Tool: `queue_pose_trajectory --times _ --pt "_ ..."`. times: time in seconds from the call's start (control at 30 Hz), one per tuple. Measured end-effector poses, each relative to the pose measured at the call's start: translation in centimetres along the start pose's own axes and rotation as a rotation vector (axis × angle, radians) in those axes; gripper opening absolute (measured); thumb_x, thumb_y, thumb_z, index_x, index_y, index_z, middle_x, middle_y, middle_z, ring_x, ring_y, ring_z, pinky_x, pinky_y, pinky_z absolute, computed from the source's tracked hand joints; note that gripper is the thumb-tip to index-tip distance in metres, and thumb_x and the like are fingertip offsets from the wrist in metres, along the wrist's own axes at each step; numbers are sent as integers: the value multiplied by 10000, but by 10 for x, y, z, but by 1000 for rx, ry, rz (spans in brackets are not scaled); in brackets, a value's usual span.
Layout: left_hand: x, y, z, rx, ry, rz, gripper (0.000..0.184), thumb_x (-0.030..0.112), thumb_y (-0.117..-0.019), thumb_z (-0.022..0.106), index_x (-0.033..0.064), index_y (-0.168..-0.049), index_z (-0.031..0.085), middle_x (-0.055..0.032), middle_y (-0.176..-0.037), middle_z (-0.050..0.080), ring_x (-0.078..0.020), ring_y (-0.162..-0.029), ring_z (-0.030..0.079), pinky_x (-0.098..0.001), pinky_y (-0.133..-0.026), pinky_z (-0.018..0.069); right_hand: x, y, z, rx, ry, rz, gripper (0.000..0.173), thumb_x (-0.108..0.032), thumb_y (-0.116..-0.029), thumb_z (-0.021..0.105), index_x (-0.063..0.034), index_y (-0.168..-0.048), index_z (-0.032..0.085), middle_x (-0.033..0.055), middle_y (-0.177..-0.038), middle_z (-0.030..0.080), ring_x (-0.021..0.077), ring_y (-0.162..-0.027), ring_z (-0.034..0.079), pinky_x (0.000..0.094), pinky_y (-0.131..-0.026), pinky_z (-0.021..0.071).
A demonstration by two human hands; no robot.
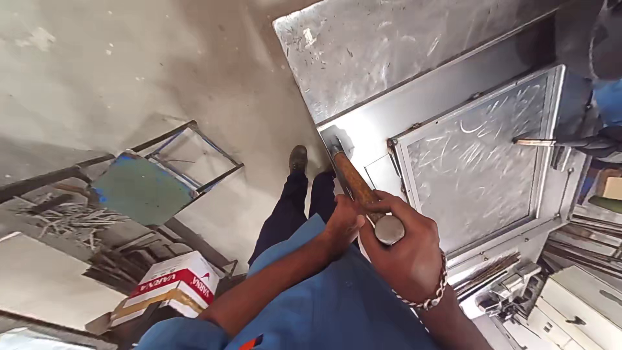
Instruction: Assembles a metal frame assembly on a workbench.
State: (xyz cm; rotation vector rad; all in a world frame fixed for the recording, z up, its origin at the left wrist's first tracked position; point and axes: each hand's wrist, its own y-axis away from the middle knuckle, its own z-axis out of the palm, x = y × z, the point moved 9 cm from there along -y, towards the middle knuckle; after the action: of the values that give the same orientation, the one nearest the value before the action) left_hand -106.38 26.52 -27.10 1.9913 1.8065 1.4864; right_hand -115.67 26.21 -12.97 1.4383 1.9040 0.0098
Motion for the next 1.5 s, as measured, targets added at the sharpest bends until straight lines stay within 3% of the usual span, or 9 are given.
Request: queue_pose_trajectory --times 0.1,0.2,0.43,0.57,0.7,0.87,1.0,1.3,1.5 --pt "4 -1 8 -189 -262 20 374 -94 -987 439 -145 -1352 500 -378 -1308 530 -484 -1103 579 -570 -839 456 -11 -8 2 -16 43 -21 271 -384 -896 671 -131 -955 748 28 -1049 777 83 -948 745 272 -705 615" --pt "6 -3 10 -84 -512 47 348 -89 -1003 407 -167 -1322 522 -371 -1225 583 -436 -981 625 -507 -743 475 -21 -17 2 -13 79 -25 281 -403 -893 662 -137 -927 745 12 -963 774 72 -854 737 275 -628 587" --pt "4 -6 2 -80 -453 8 403 -78 -1023 390 -118 -1415 475 -371 -1413 498 -412 -945 649 -473 -706 475 -26 -28 1 -20 142 33 254 -436 -871 656 -192 -877 727 -46 -816 738 51 -711 694 295 -564 546" --pt "1 -4 6 -229 -321 6 465 -96 -1025 372 -140 -1487 337 -386 -1577 256 -507 -1229 534 -543 -806 491 -27 -27 1 -6 172 49 266 -448 -857 647 -191 -877 715 -41 -785 723 67 -693 690 318 -550 533" --pt "8 10 -4 -153 -417 59 396 -104 -1018 383 -183 -1405 406 -392 -1455 358 -458 -1034 568 -501 -749 466 -22 -25 -1 -15 126 81 263 -427 -846 658 -171 -876 708 -38 -719 692 70 -600 661 317 -510 532" --pt "0 -10 18 -31 -304 6 317 -99 -986 420 -137 -1267 562 -332 -1452 419 -462 -1097 586 -526 -766 516 -3 14 -14 42 -97 42 218 -303 -879 715 -100 -958 732 20 -982 775 44 -732 725 249 -608 622" --pt "-5 -14 29 -88 -250 -5 333 -58 -995 432 -157 -1298 529 -342 -1541 310 -523 -1183 531 -590 -849 513 9 44 -29 137 -295 36 140 -176 -887 691 -44 -929 671 114 -1138 763 75 -684 732 233 -534 617" --pt "-6 -16 31 46 -266 -29 374 45 -1029 482 -148 -1348 509 -357 -1545 320 -491 -1173 572 -552 -905 513 47 36 -12 195 -340 62 111 -151 -874 709 -55 -903 662 99 -1098 770 96 -643 730 256 -527 627" --pt "-4 -12 28 220 -250 -23 304 58 -989 559 -120 -1226 625 -337 -1511 398 -467 -1172 594 -537 -854 531 54 43 -14 213 -388 85 85 -129 -872 706 -75 -912 654 88 -1107 772 104 -632 728 265 -517 625"
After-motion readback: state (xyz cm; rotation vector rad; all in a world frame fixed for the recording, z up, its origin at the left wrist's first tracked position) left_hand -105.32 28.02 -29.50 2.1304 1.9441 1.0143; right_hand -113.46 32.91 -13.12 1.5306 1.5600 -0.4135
